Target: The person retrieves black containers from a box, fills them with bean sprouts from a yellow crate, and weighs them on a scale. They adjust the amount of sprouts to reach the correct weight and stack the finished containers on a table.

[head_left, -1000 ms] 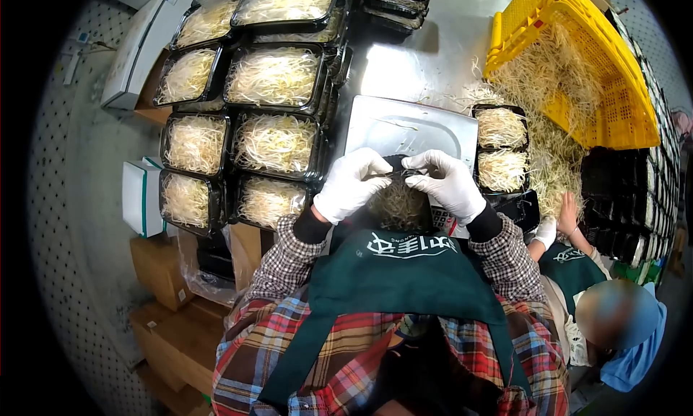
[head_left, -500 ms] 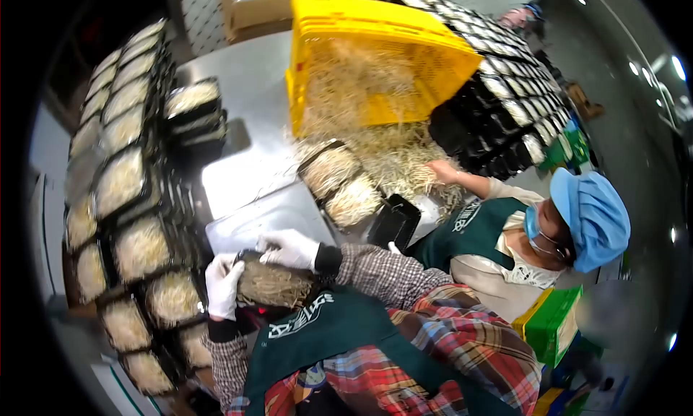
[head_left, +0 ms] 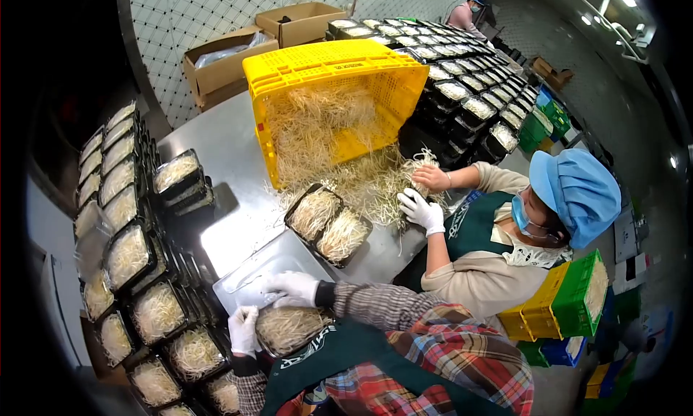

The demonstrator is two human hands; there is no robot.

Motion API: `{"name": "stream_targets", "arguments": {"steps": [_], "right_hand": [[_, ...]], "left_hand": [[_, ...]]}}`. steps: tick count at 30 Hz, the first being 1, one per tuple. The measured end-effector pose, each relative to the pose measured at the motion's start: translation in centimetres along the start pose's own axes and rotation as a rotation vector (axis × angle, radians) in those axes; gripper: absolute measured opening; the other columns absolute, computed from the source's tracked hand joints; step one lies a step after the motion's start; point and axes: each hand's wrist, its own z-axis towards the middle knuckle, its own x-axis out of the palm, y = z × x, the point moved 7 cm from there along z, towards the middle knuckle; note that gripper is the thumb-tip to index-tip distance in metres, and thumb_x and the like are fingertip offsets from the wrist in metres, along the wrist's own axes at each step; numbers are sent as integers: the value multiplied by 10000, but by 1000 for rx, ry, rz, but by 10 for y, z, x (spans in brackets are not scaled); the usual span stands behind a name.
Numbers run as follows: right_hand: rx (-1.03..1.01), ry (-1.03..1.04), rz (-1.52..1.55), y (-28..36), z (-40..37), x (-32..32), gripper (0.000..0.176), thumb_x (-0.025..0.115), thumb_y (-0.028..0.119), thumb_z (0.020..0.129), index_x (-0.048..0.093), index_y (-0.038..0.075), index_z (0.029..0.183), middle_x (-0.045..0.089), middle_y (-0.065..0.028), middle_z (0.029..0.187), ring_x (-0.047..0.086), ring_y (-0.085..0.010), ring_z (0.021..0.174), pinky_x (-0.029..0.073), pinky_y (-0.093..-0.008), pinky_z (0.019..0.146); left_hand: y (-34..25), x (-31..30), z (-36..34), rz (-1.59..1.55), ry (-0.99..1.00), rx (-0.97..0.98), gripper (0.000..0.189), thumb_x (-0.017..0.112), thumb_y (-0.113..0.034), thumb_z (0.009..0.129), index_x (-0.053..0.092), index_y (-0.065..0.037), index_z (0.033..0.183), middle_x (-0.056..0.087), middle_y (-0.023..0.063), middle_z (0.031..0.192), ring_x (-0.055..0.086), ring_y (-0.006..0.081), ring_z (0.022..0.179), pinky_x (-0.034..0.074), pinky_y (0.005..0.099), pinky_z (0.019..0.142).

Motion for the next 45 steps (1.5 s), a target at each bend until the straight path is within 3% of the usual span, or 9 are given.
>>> {"name": "stream_targets", "arguments": {"steps": [2, 9, 13, 22, 24, 30, 32, 36, 45], "right_hand": [[287, 236, -70, -28, -29, -10, 217, 646, 236, 829, 696, 64, 951, 659, -168, 923, 608, -333, 917, 473, -393, 832], [538, 34, 373, -44, -77, -20, 200, 702, 143, 806, 691, 43, 979, 698, -115, 928, 652, -193, 886, 494, -302, 826], [507, -89, 473, -41, -80, -19, 168, 707, 117, 798, 684, 14, 929, 698, -81, 894, 639, -160, 854, 496, -292, 824], [571, -160, 322, -47, -90, -16, 321, 736, 230, 795, 632, 13, 1009, 678, -105, 890, 633, -188, 868, 490, -303, 813], [540, 15, 165, -60, -99, -4, 370, 716, 316, 815, 610, 15, 1002, 662, -155, 913, 639, -222, 801, 495, -329, 749], [712, -115, 572, -59, -108, 9, 239, 659, 175, 869, 572, -3, 1002, 635, -88, 868, 630, -163, 784, 531, -299, 638], [755, -176, 629, -57, -110, 8, 204, 630, 106, 884, 562, -13, 1035, 622, -60, 868, 618, -139, 808, 534, -285, 658], [666, -220, 525, -67, -105, 15, 201, 643, 102, 875, 564, -21, 1013, 619, -62, 881, 618, -134, 797, 525, -275, 674], [734, -285, 863, -54, -108, 14, 176, 678, 90, 853, 578, 5, 971, 599, -28, 874, 585, -100, 790, 495, -246, 680]], "left_hand": [[16, -5, -15, -23, 26, -146, 83, 655, -74, 859, 654, 9, 852, 640, -4, 780, 546, 64, 705, 449, 211, 690], [11, 0, -44, 42, 88, -170, 59, 633, -17, 861, 634, 21, 907, 635, 14, 799, 552, 76, 721, 453, 212, 689], [11, -6, -45, 137, 82, 66, 38, 638, -17, 848, 607, 5, 852, 609, 15, 773, 549, 88, 722, 453, 228, 689], [-12, -7, -50, -104, -50, -48, 81, 642, -70, 876, 596, -4, 886, 568, -3, 717, 498, 66, 582, 415, 208, 539], [-11, -11, -48, -104, -96, -90, 90, 629, -79, 891, 593, 4, 886, 553, -8, 704, 468, 55, 553, 390, 198, 507], [6, -17, -39, -2, -316, 169, 144, 624, -88, 893, 607, 42, 950, 574, -2, 818, 480, 75, 714, 411, 213, 710], [46, -18, -48, -36, -287, 18, 384, 638, -151, 890, 472, 34, 1183, 566, 63, 934, 528, 120, 707, 447, 239, 655], [52, 14, -99, -174, -202, -415, 369, 646, -243, 902, 427, 1, 1072, 532, 86, 833, 563, 172, 594, 459, 296, 450], [14, 22, -107, -705, -194, -309, 220, 634, -154, 894, 505, -40, 1031, 625, 110, 955, 622, 218, 831, 557, 371, 716]]}}
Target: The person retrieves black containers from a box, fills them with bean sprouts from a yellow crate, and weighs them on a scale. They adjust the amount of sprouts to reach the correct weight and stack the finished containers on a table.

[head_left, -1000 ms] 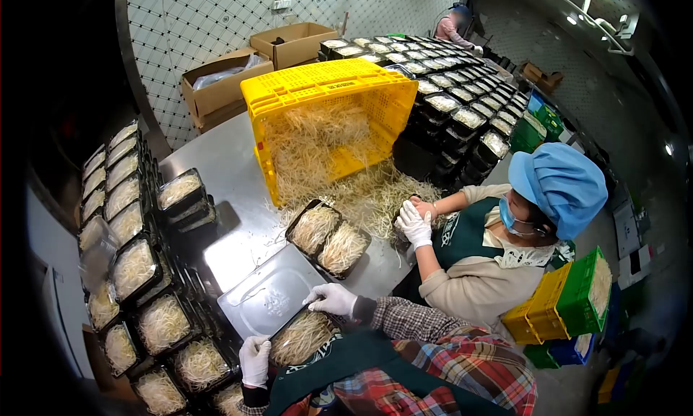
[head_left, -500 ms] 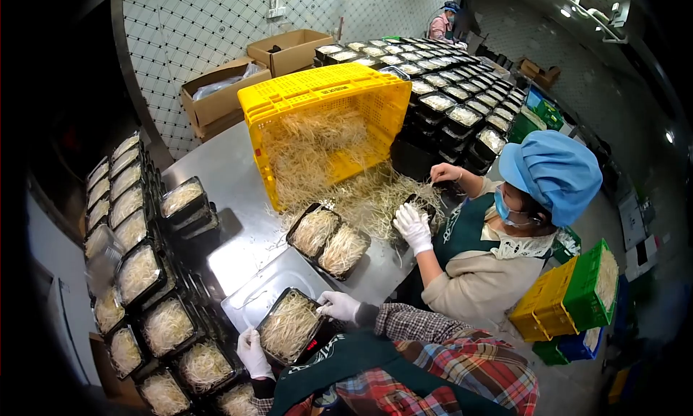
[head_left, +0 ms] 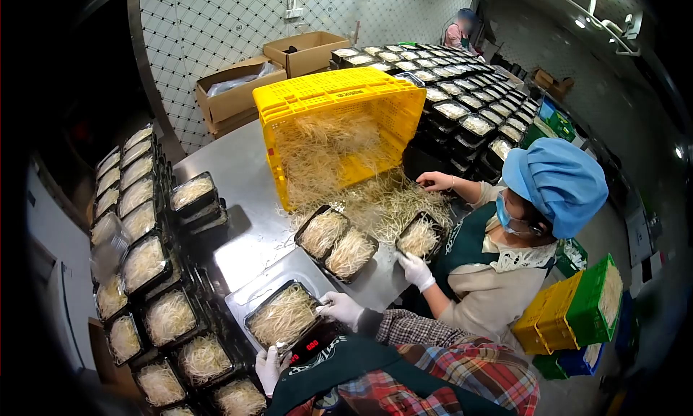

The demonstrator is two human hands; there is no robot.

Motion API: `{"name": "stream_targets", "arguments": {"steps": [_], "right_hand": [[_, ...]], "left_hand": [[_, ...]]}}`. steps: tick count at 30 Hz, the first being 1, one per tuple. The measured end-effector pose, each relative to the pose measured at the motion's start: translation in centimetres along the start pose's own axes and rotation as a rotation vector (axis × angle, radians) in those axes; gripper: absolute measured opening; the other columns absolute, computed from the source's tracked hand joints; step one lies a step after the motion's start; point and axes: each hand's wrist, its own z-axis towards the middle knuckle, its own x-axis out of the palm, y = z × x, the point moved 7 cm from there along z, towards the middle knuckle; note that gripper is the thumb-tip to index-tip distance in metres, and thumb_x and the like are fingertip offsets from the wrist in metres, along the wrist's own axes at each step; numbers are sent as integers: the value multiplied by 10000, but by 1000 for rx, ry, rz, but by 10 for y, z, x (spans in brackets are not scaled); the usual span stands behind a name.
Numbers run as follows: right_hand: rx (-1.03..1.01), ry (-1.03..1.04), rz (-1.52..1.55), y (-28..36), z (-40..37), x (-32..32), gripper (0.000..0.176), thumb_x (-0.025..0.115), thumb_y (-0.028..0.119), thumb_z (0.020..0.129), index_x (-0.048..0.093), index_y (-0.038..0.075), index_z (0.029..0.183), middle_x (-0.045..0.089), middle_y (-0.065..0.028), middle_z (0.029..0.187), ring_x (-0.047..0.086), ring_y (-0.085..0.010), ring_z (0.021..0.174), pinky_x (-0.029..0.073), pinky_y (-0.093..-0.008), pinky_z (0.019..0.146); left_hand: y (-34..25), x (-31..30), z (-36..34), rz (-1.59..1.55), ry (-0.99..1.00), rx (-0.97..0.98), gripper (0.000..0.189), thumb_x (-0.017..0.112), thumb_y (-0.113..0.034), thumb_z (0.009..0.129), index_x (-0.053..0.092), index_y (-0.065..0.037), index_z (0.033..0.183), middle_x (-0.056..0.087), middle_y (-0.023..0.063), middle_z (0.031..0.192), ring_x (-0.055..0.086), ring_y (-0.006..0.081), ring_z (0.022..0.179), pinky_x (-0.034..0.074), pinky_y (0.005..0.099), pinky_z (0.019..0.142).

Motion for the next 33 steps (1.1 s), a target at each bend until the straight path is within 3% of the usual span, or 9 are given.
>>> {"name": "stream_targets", "arguments": {"steps": [5, 11, 16, 19, 23, 29, 30, 31, 33], "right_hand": [[37, 23, 98, 8, -10, 6, 150, 677, 85, 860, 572, 23, 948, 586, -12, 858, 570, -83, 789, 487, -232, 698], [-111, 98, 68, 6, -13, 14, 124, 660, 60, 868, 540, 35, 890, 573, -21, 844, 578, -97, 786, 520, -259, 682], [0, -22, 248, -3, -16, 14, 131, 664, 62, 866, 535, 38, 873, 566, -20, 839, 568, -99, 762, 526, -261, 681], [-40, -55, 248, 5, -20, 13, 130, 662, 66, 869, 539, 26, 879, 576, -31, 852, 576, -108, 758, 537, -264, 680], [-74, -2, 263, 5, -19, 17, 141, 655, 67, 873, 538, -6, 897, 596, -67, 877, 621, -154, 796, 580, -296, 677], [126, 156, 203, -3, -23, 25, 188, 688, 124, 864, 565, -13, 900, 608, -85, 873, 629, -162, 818, 573, -282, 661], [72, 108, -262, 43, -43, 25, 291, 757, 184, 807, 577, -17, 914, 614, -83, 843, 627, -187, 845, 546, -299, 682], [-207, -121, -676, 88, -56, 22, 419, 822, 210, 715, 586, -35, 959, 620, -83, 804, 625, -229, 821, 519, -320, 721], [-737, -332, -533, 87, -43, 9, 693, 851, 274, 635, 528, -40, 1162, 560, -193, 1112, 538, -294, 1040, 428, -390, 916]], "left_hand": [[-15, 0, 7, 78, -27, 148, 149, 607, -164, 913, 556, -49, 994, 619, 50, 888, 617, 167, 779, 541, 333, 705], [-32, -7, 27, 175, -47, 399, 113, 593, -97, 912, 570, 3, 958, 612, 42, 804, 596, 123, 703, 511, 263, 605], [-37, 22, 21, 55, -162, 283, 228, 591, -115, 919, 519, 7, 1098, 601, 55, 983, 596, 129, 813, 498, 261, 675], [-49, 34, 21, 40, -4, 305, 244, 589, -108, 915, 514, 13, 1113, 601, 65, 989, 595, 133, 815, 493, 264, 699], [-57, 28, 29, 85, -8, 419, 283, 594, -95, 904, 525, 32, 1147, 615, 67, 986, 595, 139, 807, 496, 272, 703], [-96, 55, 14, 367, -111, 501, 121, 614, -51, 870, 623, 15, 971, 630, 35, 888, 574, 101, 803, 461, 241, 720], [-104, 65, 9, 401, -61, 623, 136, 633, -72, 861, 635, 0, 976, 608, 1, 842, 529, 77, 738, 428, 221, 669], [-110, 74, 5, 359, 26, 660, 100, 640, -43, 850, 627, -3, 941, 597, -9, 823, 529, 75, 752, 428, 219, 686], [-118, 86, -2, 377, 119, 616, 110, 652, 8, 836, 607, -12, 934, 593, -12, 833, 541, 66, 785, 447, 218, 728]]}}
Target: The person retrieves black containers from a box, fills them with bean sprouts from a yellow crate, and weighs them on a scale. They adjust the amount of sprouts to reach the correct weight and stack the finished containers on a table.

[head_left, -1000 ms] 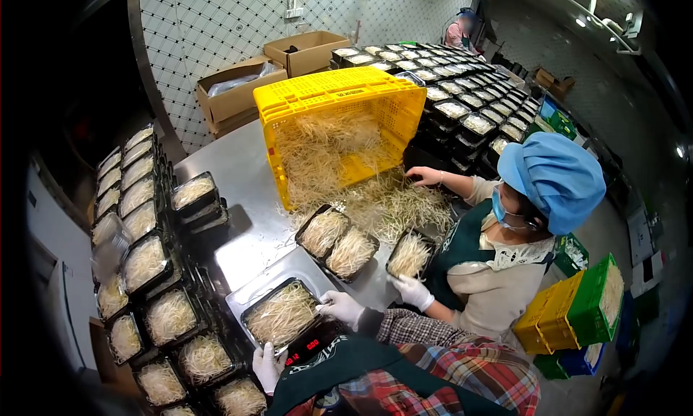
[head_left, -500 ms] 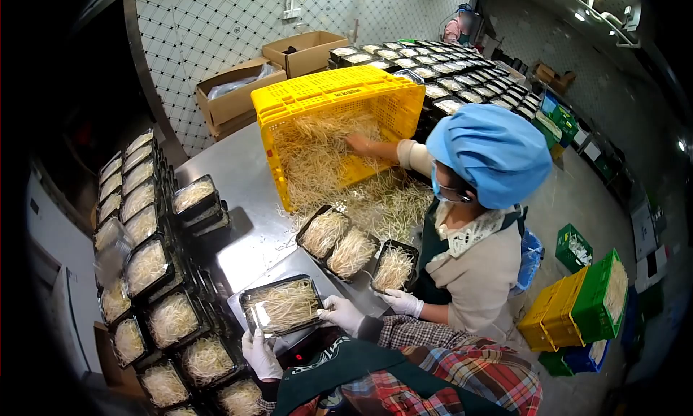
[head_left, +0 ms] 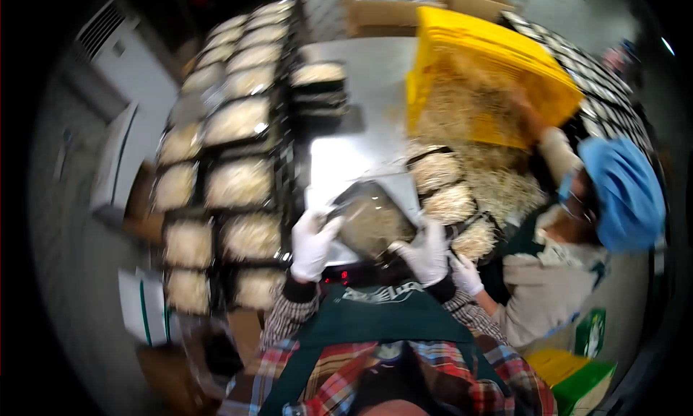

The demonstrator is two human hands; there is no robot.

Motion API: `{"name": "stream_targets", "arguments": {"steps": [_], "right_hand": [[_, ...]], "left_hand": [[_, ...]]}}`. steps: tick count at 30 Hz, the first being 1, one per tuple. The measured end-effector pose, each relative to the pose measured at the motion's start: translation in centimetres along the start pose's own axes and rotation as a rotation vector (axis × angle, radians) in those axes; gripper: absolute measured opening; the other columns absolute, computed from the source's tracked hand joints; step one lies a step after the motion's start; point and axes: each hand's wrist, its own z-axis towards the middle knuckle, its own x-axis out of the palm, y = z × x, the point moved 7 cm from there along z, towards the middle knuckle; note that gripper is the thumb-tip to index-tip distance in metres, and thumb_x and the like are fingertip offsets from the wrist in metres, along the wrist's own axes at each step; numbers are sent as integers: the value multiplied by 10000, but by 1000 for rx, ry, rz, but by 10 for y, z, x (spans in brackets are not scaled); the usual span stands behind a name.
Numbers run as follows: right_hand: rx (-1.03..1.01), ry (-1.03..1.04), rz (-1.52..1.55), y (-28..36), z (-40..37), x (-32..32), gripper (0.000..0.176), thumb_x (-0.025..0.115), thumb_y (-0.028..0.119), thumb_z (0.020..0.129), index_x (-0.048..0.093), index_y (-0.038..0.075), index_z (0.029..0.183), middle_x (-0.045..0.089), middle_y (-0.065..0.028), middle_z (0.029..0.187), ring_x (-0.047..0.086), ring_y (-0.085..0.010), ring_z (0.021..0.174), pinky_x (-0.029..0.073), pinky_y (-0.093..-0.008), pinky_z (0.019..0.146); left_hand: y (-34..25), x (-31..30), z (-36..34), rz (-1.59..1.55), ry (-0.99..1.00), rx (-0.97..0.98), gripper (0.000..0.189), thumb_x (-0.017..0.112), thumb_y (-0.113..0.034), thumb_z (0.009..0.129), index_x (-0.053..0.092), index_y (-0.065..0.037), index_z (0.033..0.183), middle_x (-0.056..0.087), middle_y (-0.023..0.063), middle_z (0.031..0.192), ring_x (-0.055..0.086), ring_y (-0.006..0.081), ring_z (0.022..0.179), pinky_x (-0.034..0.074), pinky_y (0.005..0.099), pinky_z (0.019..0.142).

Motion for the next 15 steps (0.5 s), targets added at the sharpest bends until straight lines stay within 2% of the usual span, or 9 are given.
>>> {"name": "stream_targets", "arguments": {"steps": [2, 3, 5, 6, 8, 9, 12, 13, 15], "right_hand": [[-267, -26, -397, 82, 21, -14, 765, 811, 367, 672, 488, -33, 1239, 489, -222, 1208, 477, -330, 1123, 382, -428, 962], [-375, 42, -425, 110, 32, -8, 734, 777, 385, 704, 496, -23, 1245, 503, -214, 1186, 489, -343, 1099, 391, -435, 948], [-567, 261, -385, 134, 53, 15, 592, 677, 390, 801, 537, 20, 1241, 551, -180, 1127, 520, -344, 1047, 418, -420, 903], [-546, 349, -289, 136, 58, 28, 446, 692, 299, 803, 602, 64, 1171, 601, -125, 1020, 546, -317, 968, 441, -396, 841], [-453, 411, -227, 120, 58, 40, 349, 721, 202, 774, 640, 83, 1092, 616, -75, 911, 553, -279, 899, 452, -374, 790], [-478, 342, -148, 125, 51, 32, 273, 739, 133, 751, 665, 88, 1010, 611, -55, 849, 552, -248, 849, 456, -354, 750], [-280, 359, -36, 108, 45, 34, 228, 732, 133, 768, 672, 88, 983, 615, -67, 855, 558, -239, 855, 459, -333, 741], [-254, 347, 13, 95, 42, 37, 211, 728, 123, 776, 680, 90, 979, 619, -72, 861, 563, -235, 859, 462, -316, 736], [-242, 401, -42, 97, 38, 42, 233, 728, 115, 773, 679, 89, 999, 621, -73, 867, 566, -236, 869, 464, -316, 742]], "left_hand": [[-15, 14, -1, 16, 66, -7, 141, 661, 15, 831, 602, -6, 958, 594, -9, 863, 549, 66, 799, 454, 213, 736], [-34, 22, -1, 174, 143, 88, 143, 658, 14, 835, 602, 8, 965, 594, -9, 862, 547, 66, 803, 458, 210, 736], [-16, 25, 1, 342, 218, 37, 156, 652, 26, 828, 608, 4, 976, 600, 12, 879, 558, 85, 851, 462, 227, 757], [-13, 29, 0, 266, 230, 1, 162, 646, 35, 826, 604, 1, 979, 602, 21, 895, 565, 95, 883, 467, 237, 782], [-8, 33, -1, 46, 230, -66, 179, 636, 50, 828, 594, -1, 994, 600, 29, 926, 570, 102, 933, 472, 243, 820], [-16, 37, -12, -101, 236, -62, 189, 631, 55, 831, 588, 0, 1007, 596, 29, 941, 568, 99, 950, 473, 240, 834], [-31, 31, -20, 70, 174, -129, 218, 617, 67, 840, 566, 4, 1043, 580, 37, 983, 565, 97, 979, 469, 232, 867], [-16, 24, -20, 21, 63, 5, 241, 717, -12, 784, 627, -23, 1007, 600, 20, 905, 531, 52, 779, 456, 204, 694], [-7, 19, -22, 146, 65, -75, 232, 716, -9, 784, 620, -19, 995, 594, 31, 932, 531, 57, 792, 457, 209, 693]]}}
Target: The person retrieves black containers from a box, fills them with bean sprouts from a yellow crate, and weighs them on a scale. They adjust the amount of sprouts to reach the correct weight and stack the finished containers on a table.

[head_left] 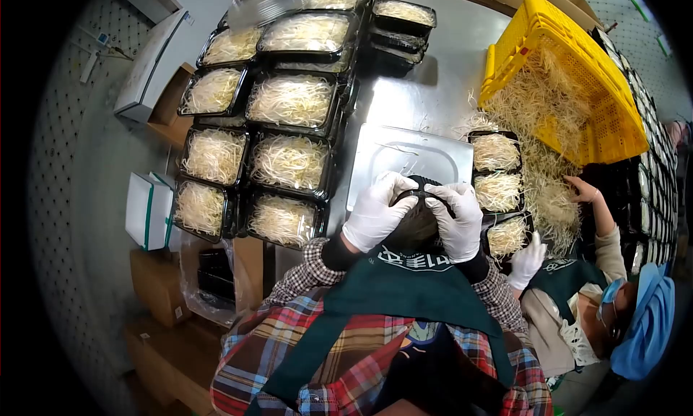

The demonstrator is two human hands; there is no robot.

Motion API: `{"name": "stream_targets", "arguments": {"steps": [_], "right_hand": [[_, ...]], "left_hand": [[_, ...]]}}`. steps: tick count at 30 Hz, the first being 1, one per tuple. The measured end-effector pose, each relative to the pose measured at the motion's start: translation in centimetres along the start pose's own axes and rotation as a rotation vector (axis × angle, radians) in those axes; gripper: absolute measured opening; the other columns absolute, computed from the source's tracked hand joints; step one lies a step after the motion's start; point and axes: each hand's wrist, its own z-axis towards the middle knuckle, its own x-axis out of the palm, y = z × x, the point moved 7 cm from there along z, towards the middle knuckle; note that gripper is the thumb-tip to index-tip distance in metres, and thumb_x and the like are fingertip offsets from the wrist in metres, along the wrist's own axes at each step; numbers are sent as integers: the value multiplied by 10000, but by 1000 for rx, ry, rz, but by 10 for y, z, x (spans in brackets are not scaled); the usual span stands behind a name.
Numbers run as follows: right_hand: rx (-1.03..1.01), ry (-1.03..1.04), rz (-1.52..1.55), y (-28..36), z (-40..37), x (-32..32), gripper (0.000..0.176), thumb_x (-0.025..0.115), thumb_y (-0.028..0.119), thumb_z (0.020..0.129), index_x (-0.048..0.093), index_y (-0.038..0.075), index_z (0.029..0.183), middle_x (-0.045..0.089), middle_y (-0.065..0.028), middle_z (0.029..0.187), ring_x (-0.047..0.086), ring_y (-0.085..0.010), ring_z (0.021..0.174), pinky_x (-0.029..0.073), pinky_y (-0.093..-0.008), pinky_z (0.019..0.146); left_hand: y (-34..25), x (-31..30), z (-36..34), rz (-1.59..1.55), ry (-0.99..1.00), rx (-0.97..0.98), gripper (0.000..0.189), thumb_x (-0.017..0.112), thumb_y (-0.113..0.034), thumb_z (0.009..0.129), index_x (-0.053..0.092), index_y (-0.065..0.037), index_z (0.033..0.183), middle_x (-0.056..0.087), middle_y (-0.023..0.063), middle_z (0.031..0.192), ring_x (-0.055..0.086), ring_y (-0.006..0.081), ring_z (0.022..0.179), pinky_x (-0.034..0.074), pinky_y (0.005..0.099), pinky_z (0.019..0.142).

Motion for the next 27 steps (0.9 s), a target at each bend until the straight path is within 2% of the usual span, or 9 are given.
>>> {"name": "stream_targets", "arguments": {"steps": [6, 9, 10, 13, 14, 17, 19, 21, 27], "right_hand": [[9, 185, 145, 8, 5, 6, 232, 738, 68, 739, 653, 55, 954, 633, -75, 884, 595, -254, 851, 484, -332, 762], [21, 152, 44, -14, 3, 17, 200, 716, 67, 760, 652, 43, 947, 633, -101, 877, 610, -263, 833, 494, -333, 741], [100, 146, 82, -26, 8, 21, 176, 693, 66, 788, 645, 23, 952, 628, -122, 870, 611, -273, 831, 497, -336, 746], [103, 75, 129, -29, 12, 14, 217, 649, 36, 834, 651, 22, 1050, 624, -121, 891, 616, -249, 827, 490, -309, 753], [148, 55, 263, -47, 8, 12, 260, 631, 26, 847, 647, 38, 1107, 621, -108, 903, 615, -212, 849, 482, -280, 761], [378, 25, 524, -79, -6, -7, 233, 574, -4, 890, 634, -9, 1115, 651, -63, 1015, 599, -135, 936, 455, -234, 852], [495, -65, 735, -85, -17, -14, 237, 543, 14, 927, 609, -7, 1154, 637, -55, 1079, 569, -111, 995, 427, -240, 915], [485, -127, 784, -94, -25, -18, 231, 541, 29, 934, 611, -5, 1151, 639, -57, 1078, 572, -118, 992, 427, -242, 915], [466, 13, 709, -102, -47, -20, 216, 640, -56, 828, 630, -6, 1038, 585, -32, 1026, 551, -102, 951, 424, -239, 881]], "left_hand": [[13, 14, -6, -112, 75, 87, 148, 665, 20, 773, 559, -15, 870, 564, 93, 805, 596, 220, 784, 471, 308, 709], [1, 15, 0, 429, -24, 291, 134, 648, -20, 818, 565, -44, 921, 610, 92, 803, 626, 236, 749, 495, 300, 687], [14, 19, 8, 386, -25, 230, 123, 631, -36, 822, 561, -50, 922, 615, 127, 818, 620, 312, 779, 498, 336, 691], [13, 21, 18, 228, 42, 276, 230, 650, -14, 771, 573, -12, 987, 583, 147, 919, 592, 303, 885, 480, 367, 795], [12, 16, 13, 168, 70, 228, 443, 688, -21, 757, 530, -13, 1171, 568, 164, 1070, 575, 293, 1005, 467, 360, 882], [8, -13, -4, 586, -80, 297, 720, 803, -216, 713, 445, -30, 1309, 494, 156, 1201, 546, 284, 1060, 449, 338, 924], [48, -29, -14, 602, -26, 245, 568, 777, -201, 752, 533, -24, 1233, 560, 119, 1140, 572, 221, 960, 462, 317, 849], [75, -34, -20, 18, -85, -77, 385, 706, -93, 809, 585, -21, 1167, 608, 62, 1056, 577, 133, 878, 469, 271, 790], [38, -31, -28, 96, -108, -29, 192, 640, 1, 836, 623, -19, 1026, 593, 7, 898, 524, 66, 789, 435, 220, 737]]}}
